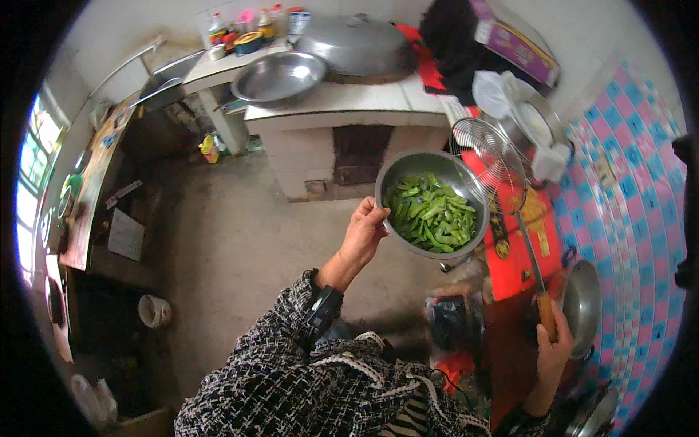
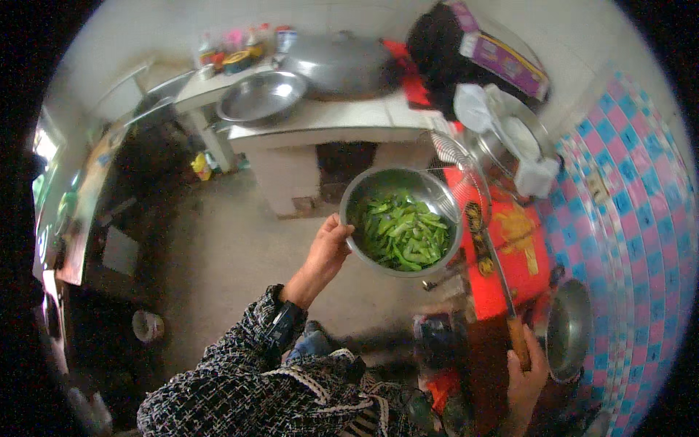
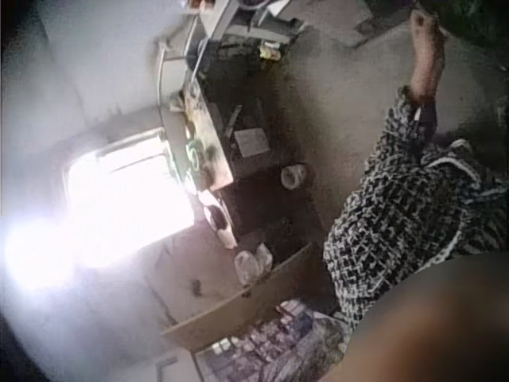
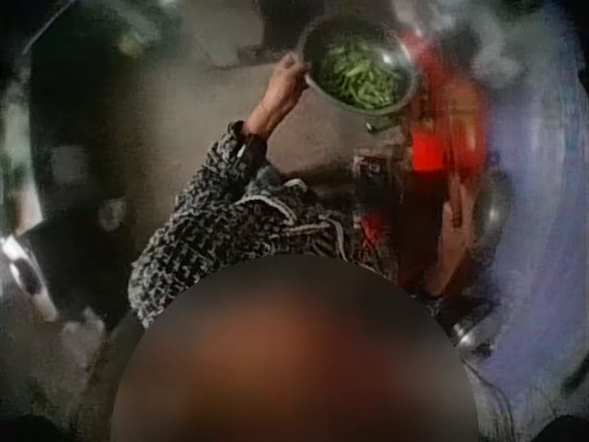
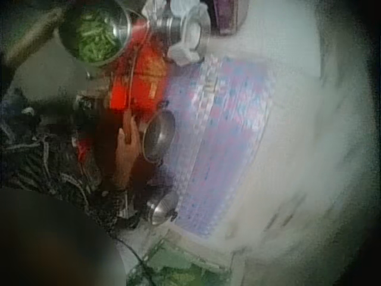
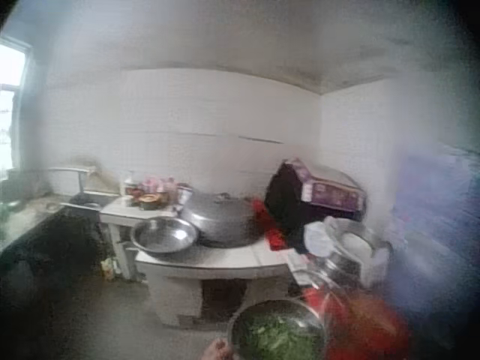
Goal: The person empties a bucket of plastic parts onto the floor, then walks into a kitchen. They boil green vegetables in a pot, transfer them to a bowl, and rinse them under running water in the sink.
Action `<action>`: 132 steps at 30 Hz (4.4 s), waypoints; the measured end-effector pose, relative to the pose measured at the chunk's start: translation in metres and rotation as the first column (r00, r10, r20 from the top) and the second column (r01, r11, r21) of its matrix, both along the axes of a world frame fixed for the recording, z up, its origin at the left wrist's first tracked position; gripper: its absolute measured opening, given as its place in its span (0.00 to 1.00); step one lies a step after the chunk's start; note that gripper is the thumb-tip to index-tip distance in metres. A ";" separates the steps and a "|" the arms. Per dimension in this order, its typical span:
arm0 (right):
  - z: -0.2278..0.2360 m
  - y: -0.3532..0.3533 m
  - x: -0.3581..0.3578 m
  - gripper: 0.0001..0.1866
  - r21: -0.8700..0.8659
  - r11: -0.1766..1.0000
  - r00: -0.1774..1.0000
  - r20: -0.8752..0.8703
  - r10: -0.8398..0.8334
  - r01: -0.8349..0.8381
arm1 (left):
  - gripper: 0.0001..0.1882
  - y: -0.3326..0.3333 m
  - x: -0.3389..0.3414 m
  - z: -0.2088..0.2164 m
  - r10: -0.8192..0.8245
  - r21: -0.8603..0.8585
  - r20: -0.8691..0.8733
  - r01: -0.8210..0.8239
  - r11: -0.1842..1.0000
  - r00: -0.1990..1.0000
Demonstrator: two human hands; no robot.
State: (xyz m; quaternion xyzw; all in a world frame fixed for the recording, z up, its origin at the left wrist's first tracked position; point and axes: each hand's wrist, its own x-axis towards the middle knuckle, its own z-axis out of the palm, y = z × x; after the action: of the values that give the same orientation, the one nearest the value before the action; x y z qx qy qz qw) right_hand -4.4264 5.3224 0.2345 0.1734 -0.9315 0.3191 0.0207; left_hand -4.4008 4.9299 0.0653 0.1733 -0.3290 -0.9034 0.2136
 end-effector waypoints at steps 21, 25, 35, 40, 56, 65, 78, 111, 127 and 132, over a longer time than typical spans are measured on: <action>-0.087 -0.421 -0.167 0.24 -0.556 0.767 0.843 0.202 0.498 -0.320 | 0.03 -0.392 0.051 0.087 0.677 -0.528 0.003 -0.573 0.627 0.736; -0.117 -0.481 -0.216 0.24 -0.520 0.803 0.817 0.300 0.492 -0.293 | 0.05 -0.457 -0.005 0.092 0.782 -0.891 -0.078 -0.395 0.224 0.619; -0.153 -0.561 -0.287 0.23 -0.462 0.800 0.800 0.266 0.538 -0.384 | 0.04 -0.516 -0.078 0.069 0.739 -0.743 -0.223 0.380 -0.551 0.635; -0.164 -0.562 -0.294 0.24 -0.478 0.792 0.803 0.256 0.539 -0.379 | 0.07 -0.515 -0.071 0.079 0.634 -0.593 -0.289 0.385 -0.707 0.717; -0.168 -0.625 -0.270 0.22 -0.633 0.742 0.047 0.753 0.656 -0.222 | 0.07 -0.552 -0.018 0.085 0.947 -0.967 -0.252 -0.089 -0.239 0.197; -0.206 -0.702 -0.288 0.22 -0.624 0.772 -0.136 0.780 0.610 -0.116 | 0.04 -0.549 0.042 0.053 0.948 -0.781 -0.162 -0.623 0.045 0.272; -0.224 -0.675 -0.284 0.09 -0.478 0.876 0.109 0.876 0.471 0.060 | 0.06 -0.549 0.113 -0.029 0.951 -0.362 0.159 -0.880 0.307 0.266; -0.301 -1.349 -0.188 0.07 -0.550 0.768 -0.313 0.831 0.460 -0.329 | 0.12 -0.669 0.205 -0.020 0.850 -0.371 0.266 -0.862 -0.345 -0.455; -0.327 -1.346 -0.200 0.11 -0.521 0.784 -0.261 0.852 0.454 -0.338 | 0.11 -0.755 0.235 -0.039 0.854 -0.296 0.360 -0.914 -0.277 -0.376; -0.280 -1.405 -0.234 0.19 -0.135 0.638 0.216 0.871 0.441 -0.758 | 0.11 -0.822 0.306 -0.049 0.853 -0.292 0.307 -0.894 -0.339 -0.423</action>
State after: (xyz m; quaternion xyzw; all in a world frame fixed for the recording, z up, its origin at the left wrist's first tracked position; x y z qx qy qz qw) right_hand -4.6599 3.9169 -0.0460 0.3462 -0.7042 0.1842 -0.5919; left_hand -4.0949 4.1077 0.0167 0.5627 -0.0349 -0.2882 0.7740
